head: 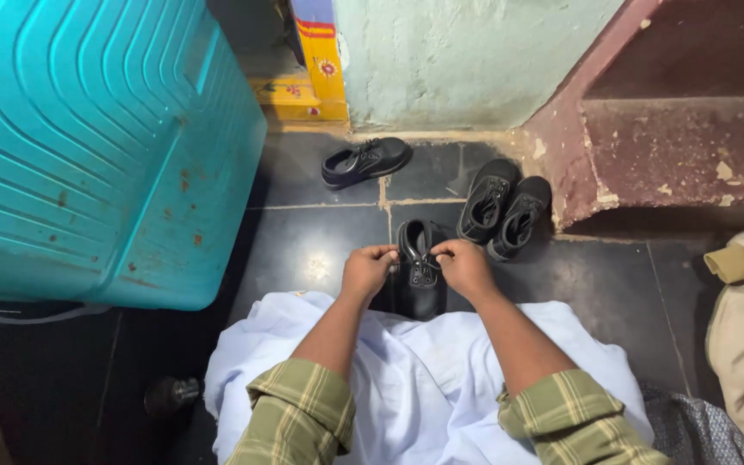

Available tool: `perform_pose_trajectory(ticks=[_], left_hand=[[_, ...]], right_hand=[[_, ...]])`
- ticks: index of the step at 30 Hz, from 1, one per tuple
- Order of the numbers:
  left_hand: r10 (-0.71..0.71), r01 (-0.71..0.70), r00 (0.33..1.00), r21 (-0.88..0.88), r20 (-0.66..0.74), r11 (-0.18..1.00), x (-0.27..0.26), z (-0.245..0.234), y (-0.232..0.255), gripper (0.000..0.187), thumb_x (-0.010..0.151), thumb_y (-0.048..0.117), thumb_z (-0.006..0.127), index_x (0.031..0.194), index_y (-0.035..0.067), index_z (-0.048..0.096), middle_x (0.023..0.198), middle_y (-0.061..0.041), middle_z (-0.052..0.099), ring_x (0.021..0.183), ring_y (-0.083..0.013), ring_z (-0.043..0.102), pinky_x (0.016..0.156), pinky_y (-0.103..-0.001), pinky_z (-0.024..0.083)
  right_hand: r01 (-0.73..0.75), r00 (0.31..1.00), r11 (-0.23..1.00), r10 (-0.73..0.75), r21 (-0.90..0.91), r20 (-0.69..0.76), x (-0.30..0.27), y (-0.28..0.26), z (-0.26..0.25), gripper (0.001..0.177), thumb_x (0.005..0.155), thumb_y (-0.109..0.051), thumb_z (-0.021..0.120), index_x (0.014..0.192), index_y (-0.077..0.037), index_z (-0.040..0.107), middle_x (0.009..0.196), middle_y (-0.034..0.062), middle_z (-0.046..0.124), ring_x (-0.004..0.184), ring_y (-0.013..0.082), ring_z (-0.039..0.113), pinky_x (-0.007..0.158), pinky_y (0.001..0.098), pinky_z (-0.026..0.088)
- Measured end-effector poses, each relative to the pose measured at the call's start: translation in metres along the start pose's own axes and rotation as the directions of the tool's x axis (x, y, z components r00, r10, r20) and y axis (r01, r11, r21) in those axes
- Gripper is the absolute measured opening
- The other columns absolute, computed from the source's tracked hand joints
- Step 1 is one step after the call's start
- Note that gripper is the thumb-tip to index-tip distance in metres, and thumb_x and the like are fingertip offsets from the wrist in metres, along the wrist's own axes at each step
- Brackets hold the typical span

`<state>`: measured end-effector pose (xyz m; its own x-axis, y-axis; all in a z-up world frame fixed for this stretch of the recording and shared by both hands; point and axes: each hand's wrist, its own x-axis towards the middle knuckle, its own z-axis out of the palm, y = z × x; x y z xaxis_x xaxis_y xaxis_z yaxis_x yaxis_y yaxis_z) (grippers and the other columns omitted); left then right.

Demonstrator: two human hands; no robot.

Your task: The person sits on the floor and threads a shoelace through the eyelets of a black shoe, then ties the laces. The person repeats the lacing and tying process on a second black shoe.

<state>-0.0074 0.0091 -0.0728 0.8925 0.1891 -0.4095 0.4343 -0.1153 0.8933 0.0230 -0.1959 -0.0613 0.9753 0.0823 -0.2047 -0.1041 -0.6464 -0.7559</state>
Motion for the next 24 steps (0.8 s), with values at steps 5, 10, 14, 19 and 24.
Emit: perform_pose_trajectory(ticks=[5, 10, 14, 19, 24], left_hand=[[0.013, 0.005, 0.996, 0.209, -0.083, 0.978, -0.005, 0.003, -0.003, 0.021, 0.09, 0.025, 0.072, 0.106, 0.016, 0.081, 0.093, -0.007, 0.08, 0.083, -0.0199, 0.075, 0.077, -0.033, 0.057], [0.245, -0.235, 0.967, 0.599, 0.065, 0.766, -0.013, 0.003, 0.003, 0.021, 0.086, 0.027, 0.071, 0.102, 0.021, 0.082, 0.102, -0.008, 0.076, 0.095, -0.0328, 0.071, 0.086, -0.042, 0.056], [0.135, -0.192, 0.981, 0.664, 0.137, 0.723, -0.016, 0.004, 0.009, 0.022, 0.085, 0.03, 0.073, 0.104, 0.022, 0.081, 0.102, -0.009, 0.075, 0.097, -0.0329, 0.07, 0.087, -0.045, 0.055], [0.098, -0.153, 0.988, 0.715, 0.118, 0.682, -0.016, 0.004, 0.013, 0.021, 0.086, 0.028, 0.071, 0.104, 0.025, 0.081, 0.101, -0.009, 0.075, 0.096, -0.0338, 0.07, 0.087, -0.045, 0.055], [0.233, -0.188, 0.972, 0.655, 0.018, 0.732, -0.015, 0.009, 0.006, 0.018, 0.089, 0.024, 0.068, 0.101, 0.021, 0.081, 0.102, -0.011, 0.075, 0.097, -0.0332, 0.07, 0.087, -0.045, 0.055]], right_hand=[[0.145, 0.989, 0.984, -0.142, -0.106, 0.034, -0.001, 0.007, 0.0, 0.017, 0.081, -0.012, 0.077, 0.097, -0.009, 0.08, 0.099, 0.0134, 0.076, 0.093, 0.029, 0.074, 0.086, 0.0375, 0.057], [0.157, 0.986, 0.935, -0.127, -0.319, 0.112, -0.004, 0.0, -0.005, 0.018, 0.079, -0.015, 0.078, 0.096, -0.012, 0.082, 0.105, 0.0115, 0.073, 0.103, 0.031, 0.068, 0.093, 0.0413, 0.054], [0.08, 0.989, 0.912, -0.022, -0.403, 0.146, -0.009, -0.009, -0.01, 0.019, 0.082, -0.018, 0.076, 0.1, -0.014, 0.081, 0.11, 0.0091, 0.071, 0.108, 0.0312, 0.066, 0.096, 0.0435, 0.052], [0.07, 0.994, 0.913, -0.032, -0.403, 0.101, -0.013, -0.022, -0.012, 0.015, 0.087, -0.018, 0.071, 0.098, -0.014, 0.079, 0.11, 0.0081, 0.071, 0.111, 0.0316, 0.065, 0.097, 0.0449, 0.05], [0.006, 0.993, 0.915, 0.043, -0.404, 0.112, -0.013, -0.023, -0.013, 0.016, 0.089, -0.02, 0.071, 0.103, -0.016, 0.079, 0.11, 0.0098, 0.073, 0.106, 0.0335, 0.067, 0.094, 0.0458, 0.052]])
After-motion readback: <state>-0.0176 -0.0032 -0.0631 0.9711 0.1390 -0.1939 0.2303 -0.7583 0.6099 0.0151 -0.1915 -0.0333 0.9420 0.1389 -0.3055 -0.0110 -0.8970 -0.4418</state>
